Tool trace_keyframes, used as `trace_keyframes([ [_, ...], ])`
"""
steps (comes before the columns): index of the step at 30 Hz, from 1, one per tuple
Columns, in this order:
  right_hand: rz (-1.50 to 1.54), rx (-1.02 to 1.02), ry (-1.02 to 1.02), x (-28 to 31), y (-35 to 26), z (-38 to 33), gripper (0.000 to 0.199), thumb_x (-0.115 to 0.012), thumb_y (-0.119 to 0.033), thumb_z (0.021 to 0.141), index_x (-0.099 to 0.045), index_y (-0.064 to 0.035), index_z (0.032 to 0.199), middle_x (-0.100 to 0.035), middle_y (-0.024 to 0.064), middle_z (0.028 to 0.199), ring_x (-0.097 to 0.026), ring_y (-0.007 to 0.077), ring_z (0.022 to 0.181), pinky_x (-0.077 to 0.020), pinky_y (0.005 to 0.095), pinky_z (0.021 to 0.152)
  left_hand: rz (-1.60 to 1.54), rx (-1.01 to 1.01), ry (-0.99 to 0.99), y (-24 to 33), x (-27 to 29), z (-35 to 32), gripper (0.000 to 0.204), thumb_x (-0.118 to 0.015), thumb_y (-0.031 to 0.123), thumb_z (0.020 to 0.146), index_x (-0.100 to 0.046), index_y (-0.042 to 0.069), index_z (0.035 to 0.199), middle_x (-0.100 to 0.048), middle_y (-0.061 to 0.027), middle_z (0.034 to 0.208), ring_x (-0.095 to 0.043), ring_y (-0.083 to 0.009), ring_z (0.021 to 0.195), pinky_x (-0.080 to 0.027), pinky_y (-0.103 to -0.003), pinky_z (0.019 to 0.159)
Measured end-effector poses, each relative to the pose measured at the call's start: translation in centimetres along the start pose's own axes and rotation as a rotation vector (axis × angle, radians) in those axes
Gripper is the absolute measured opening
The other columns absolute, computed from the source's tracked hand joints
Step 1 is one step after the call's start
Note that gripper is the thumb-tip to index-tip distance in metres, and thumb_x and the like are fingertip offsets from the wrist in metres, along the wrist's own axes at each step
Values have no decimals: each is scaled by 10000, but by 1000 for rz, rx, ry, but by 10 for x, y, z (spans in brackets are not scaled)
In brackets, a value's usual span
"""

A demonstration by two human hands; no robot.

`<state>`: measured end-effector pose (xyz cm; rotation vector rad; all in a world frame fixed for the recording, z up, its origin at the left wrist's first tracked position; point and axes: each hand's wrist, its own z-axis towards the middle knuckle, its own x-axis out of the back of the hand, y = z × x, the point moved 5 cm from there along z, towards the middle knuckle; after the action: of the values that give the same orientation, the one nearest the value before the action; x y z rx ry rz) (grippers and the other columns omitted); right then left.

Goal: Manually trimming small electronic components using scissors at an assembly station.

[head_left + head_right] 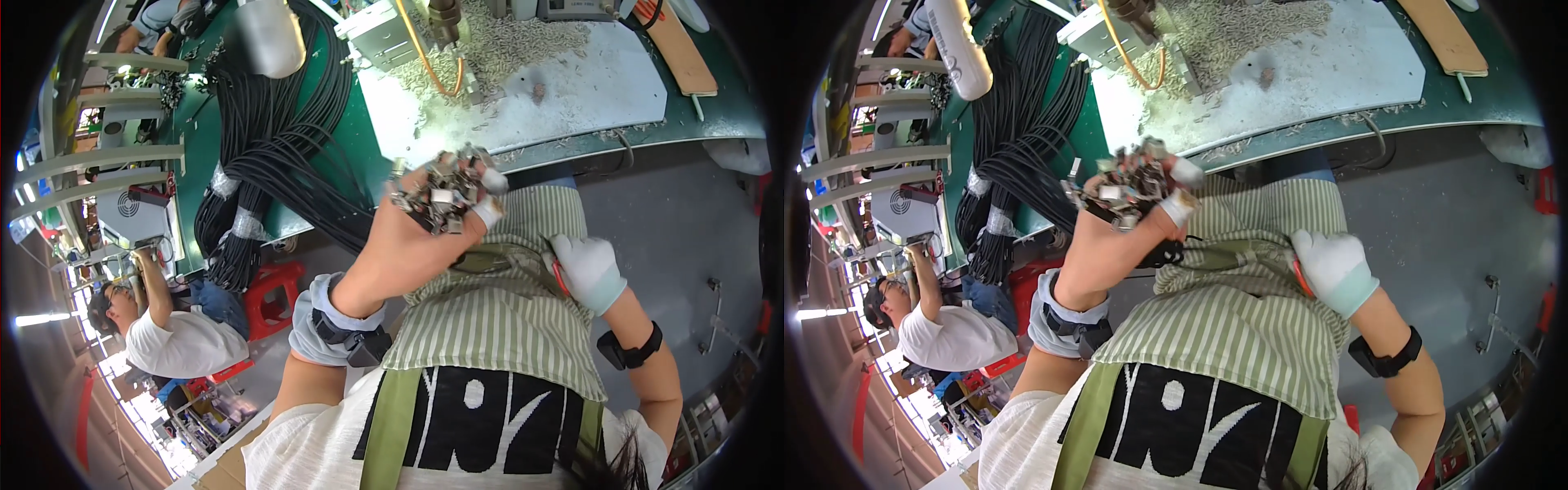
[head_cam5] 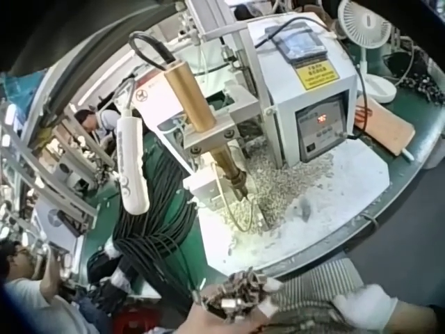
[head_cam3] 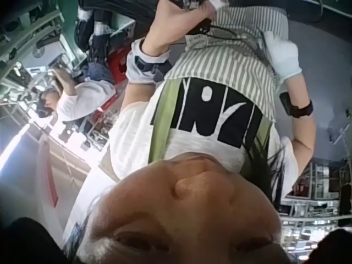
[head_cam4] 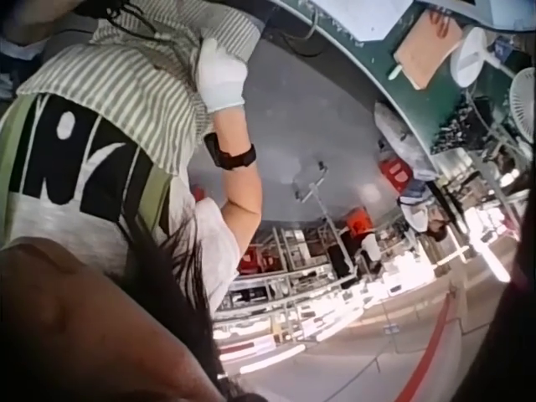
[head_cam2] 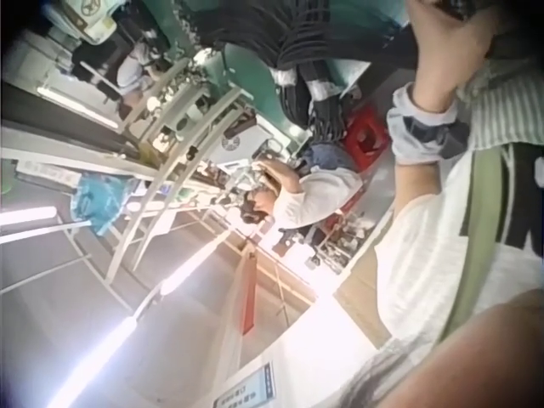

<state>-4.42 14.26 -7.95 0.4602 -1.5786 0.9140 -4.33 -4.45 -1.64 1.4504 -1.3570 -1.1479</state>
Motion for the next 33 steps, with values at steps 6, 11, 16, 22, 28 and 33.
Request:
trace_keyframes([
  [6,514,-264,538,95,5,24,242,-681,-95,730,-597,-12,942,-579,93,636,-587,201,536,-449,282,499,344,-126,-171,-1,-11,4,256,-678,29,802,-581,-2,1036,-624,-41,887,-569,-87,816,-471,-241,712],
  [11,404,15,480,104,-10,45,161,-621,-68,769,-595,6,909,-587,49,613,-588,114,511,-443,249,482,155,-107,-110,1,-17,-7,324,-653,-22,770,-554,-14,1078,-637,-55,900,-600,-94,826,-483,-242,729],
  [16,965,-222,212,81,0,46,113,-587,-62,782,-586,10,870,-586,35,593,-568,86,473,-439,238,461,110,-78,-47,6,-13,-4,373,-642,-48,731,-543,-23,1089,-651,-70,911,-616,-96,859,-483,-236,760],
  [22,915,-196,272,94,4,33,110,-569,-73,795,-562,29,836,-590,54,596,-578,91,484,-447,230,455,317,-82,-162,16,-16,-3,366,-646,-66,735,-543,-25,1084,-653,-92,949,-623,-110,863,-486,-242,769],
  [28,1560,-584,-116,76,13,29,109,-621,-117,800,-579,-28,848,-548,106,623,-548,188,467,-447,261,476,389,-319,-195,18,-25,-2,251,-609,-23,811,-536,-38,1050,-651,-96,893,-645,-147,752,-517,-271,708],
  [33,854,-55,402,88,2,33,120,-645,-124,778,-608,-70,879,-566,85,641,-555,215,488,-443,271,466,-2,222,-230,9,-25,5,267,-639,-29,783,-554,-33,1036,-639,-51,958,-599,-87,841,-480,-231,729],
])
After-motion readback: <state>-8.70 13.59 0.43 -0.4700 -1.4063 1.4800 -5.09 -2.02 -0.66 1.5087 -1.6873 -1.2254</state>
